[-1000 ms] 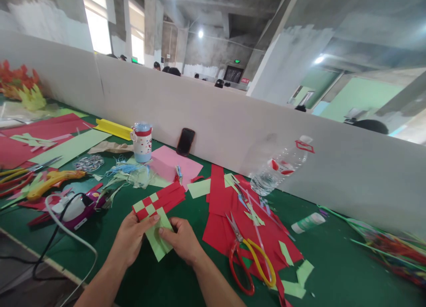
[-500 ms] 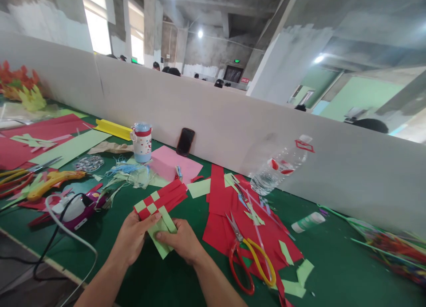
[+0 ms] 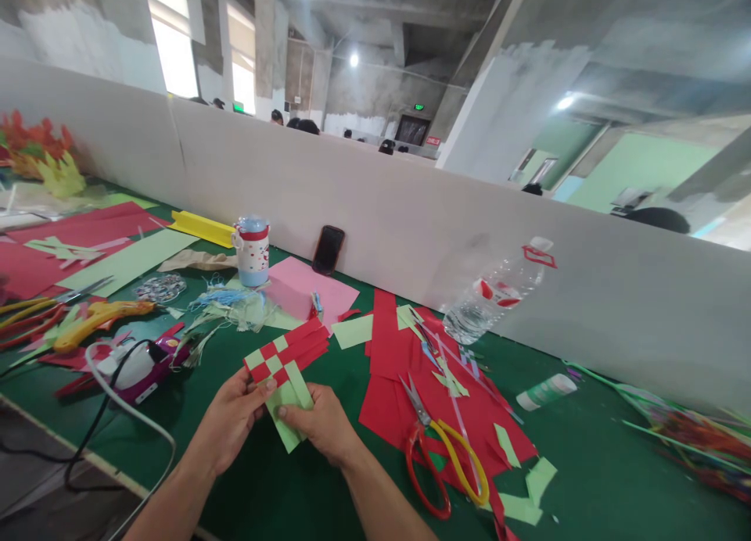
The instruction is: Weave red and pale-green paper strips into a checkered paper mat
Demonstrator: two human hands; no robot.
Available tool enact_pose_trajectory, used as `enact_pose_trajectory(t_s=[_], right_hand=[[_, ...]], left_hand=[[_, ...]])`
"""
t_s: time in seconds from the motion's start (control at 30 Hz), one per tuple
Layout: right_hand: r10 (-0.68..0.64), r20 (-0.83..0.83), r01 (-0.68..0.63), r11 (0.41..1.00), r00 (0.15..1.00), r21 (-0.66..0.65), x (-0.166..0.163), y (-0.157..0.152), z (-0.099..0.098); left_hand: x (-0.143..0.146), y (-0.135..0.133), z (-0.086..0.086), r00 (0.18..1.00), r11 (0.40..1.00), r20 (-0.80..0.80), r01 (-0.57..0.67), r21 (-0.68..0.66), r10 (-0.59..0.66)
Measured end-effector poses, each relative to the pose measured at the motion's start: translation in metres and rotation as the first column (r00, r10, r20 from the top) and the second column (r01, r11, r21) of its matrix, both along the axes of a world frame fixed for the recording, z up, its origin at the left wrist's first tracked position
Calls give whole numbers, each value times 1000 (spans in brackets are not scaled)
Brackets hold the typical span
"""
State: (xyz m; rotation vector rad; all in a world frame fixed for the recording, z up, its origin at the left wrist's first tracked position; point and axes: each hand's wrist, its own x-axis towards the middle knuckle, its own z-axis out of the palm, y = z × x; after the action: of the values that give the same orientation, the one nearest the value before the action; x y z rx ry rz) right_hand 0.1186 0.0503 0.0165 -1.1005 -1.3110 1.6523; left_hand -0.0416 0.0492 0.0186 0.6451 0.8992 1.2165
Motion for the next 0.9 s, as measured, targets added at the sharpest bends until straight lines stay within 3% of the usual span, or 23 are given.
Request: enact_pose_trajectory(t_s=[0.47,0.9], right_hand=[[-17,7,16,999,1000,33,-2,0,0],[6,39,-6,1000,999,14,-3,-2,3]], left_hand=[[-3,-3,1,999,999,-18,33,-31,-33],[-2,-4,0,999,996,30,-32,-78,35]])
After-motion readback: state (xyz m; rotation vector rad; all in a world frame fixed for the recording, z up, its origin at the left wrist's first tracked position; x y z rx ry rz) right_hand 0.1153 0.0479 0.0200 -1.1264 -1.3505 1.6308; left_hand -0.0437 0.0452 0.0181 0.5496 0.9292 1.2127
